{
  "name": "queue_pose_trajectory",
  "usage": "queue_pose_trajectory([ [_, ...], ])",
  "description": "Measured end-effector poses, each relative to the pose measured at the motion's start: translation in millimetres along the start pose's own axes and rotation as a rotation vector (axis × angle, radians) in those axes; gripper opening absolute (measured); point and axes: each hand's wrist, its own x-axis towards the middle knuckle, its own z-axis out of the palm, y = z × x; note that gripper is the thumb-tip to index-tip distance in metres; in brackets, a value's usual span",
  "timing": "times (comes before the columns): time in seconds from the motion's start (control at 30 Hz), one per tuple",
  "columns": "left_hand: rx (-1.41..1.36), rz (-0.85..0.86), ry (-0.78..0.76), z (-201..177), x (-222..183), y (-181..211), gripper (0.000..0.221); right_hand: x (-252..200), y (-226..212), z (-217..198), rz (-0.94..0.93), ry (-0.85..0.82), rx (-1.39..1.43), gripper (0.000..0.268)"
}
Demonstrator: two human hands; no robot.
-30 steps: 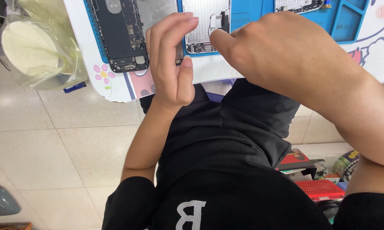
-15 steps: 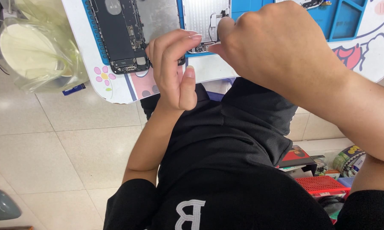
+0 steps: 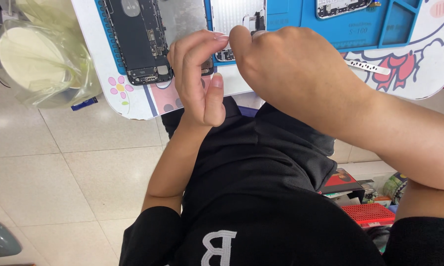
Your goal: Repairing and assembling internal components of a mobile phone at a repair bench.
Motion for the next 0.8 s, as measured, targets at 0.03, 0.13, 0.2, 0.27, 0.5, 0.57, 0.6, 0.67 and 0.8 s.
queue_pose_trajectory([
  [0.03,-0.002,0.001,0.001,0,0,0,0.039,0,3,0,0.001,-0.001,-0.002,0.014],
  [0.13,0.002,-0.002,0.004,0,-1,0,0.037,-3,10,4,0.024,0.049,0.112,0.022],
  [0.2,-0.002,0.014,0.003,0,0,0,0.037,-13,14,12,0.093,0.11,0.281,0.029],
  [0.27,0.002,0.014,0.001,-1,0,0,0.037,-13,8,10,0.123,0.142,0.317,0.029],
  [0.5,-0.029,0.003,0.023,5,-2,-2,0.038,-22,4,22,0.234,0.211,0.391,0.029],
  [0.57,-0.033,0.008,0.022,6,-1,2,0.038,-22,2,25,0.25,0.241,0.389,0.028],
  [0.6,-0.024,-0.003,0.023,5,-2,4,0.038,-22,0,28,0.255,0.262,0.403,0.028],
  [0.67,-0.014,-0.002,0.024,5,-3,5,0.038,-26,0,26,0.247,0.293,0.442,0.024],
  [0.8,0.025,-0.009,0.01,3,0,9,0.038,-36,1,15,0.228,0.323,0.594,0.015],
])
